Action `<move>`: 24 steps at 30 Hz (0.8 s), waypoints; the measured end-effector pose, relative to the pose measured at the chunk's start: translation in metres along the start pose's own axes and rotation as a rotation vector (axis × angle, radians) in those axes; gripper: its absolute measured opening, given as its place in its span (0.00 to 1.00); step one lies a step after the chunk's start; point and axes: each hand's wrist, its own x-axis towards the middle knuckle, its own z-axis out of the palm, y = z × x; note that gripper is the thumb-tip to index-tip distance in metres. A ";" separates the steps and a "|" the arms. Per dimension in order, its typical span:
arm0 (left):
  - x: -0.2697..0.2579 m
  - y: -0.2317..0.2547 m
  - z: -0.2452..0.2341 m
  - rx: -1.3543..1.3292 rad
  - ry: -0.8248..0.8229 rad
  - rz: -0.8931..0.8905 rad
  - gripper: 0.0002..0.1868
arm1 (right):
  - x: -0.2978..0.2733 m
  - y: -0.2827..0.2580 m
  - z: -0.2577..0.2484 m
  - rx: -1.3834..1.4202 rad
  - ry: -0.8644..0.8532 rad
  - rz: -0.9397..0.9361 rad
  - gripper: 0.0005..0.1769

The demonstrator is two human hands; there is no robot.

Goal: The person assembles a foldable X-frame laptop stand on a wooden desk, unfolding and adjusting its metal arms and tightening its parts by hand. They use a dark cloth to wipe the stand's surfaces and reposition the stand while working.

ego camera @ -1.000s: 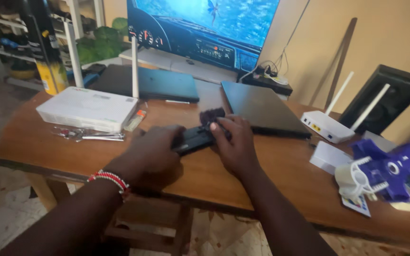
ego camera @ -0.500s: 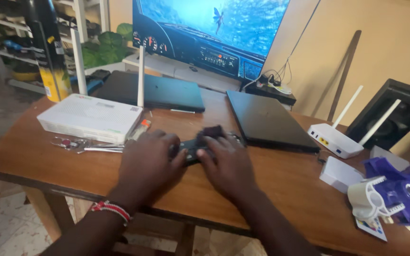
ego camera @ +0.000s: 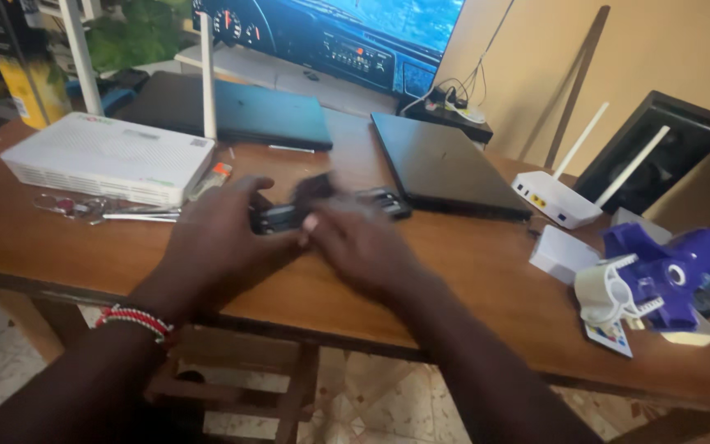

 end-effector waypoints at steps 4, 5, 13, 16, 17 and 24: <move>-0.001 -0.001 0.003 0.075 0.039 0.099 0.44 | -0.006 0.002 0.003 -0.065 0.006 -0.124 0.28; 0.000 -0.002 0.002 0.092 0.030 0.092 0.46 | -0.002 0.002 -0.001 -0.111 -0.034 0.067 0.28; 0.004 0.002 0.000 0.090 0.004 0.008 0.39 | 0.007 -0.025 0.013 0.026 -0.022 0.030 0.25; 0.002 0.002 -0.002 0.067 0.004 0.025 0.37 | -0.003 -0.023 0.019 0.060 0.029 -0.176 0.25; 0.001 0.002 -0.002 0.065 0.041 0.049 0.41 | -0.004 -0.017 0.014 0.011 0.004 -0.177 0.25; 0.001 0.004 -0.005 0.075 -0.030 -0.016 0.48 | 0.016 0.011 -0.010 -0.404 0.101 0.175 0.24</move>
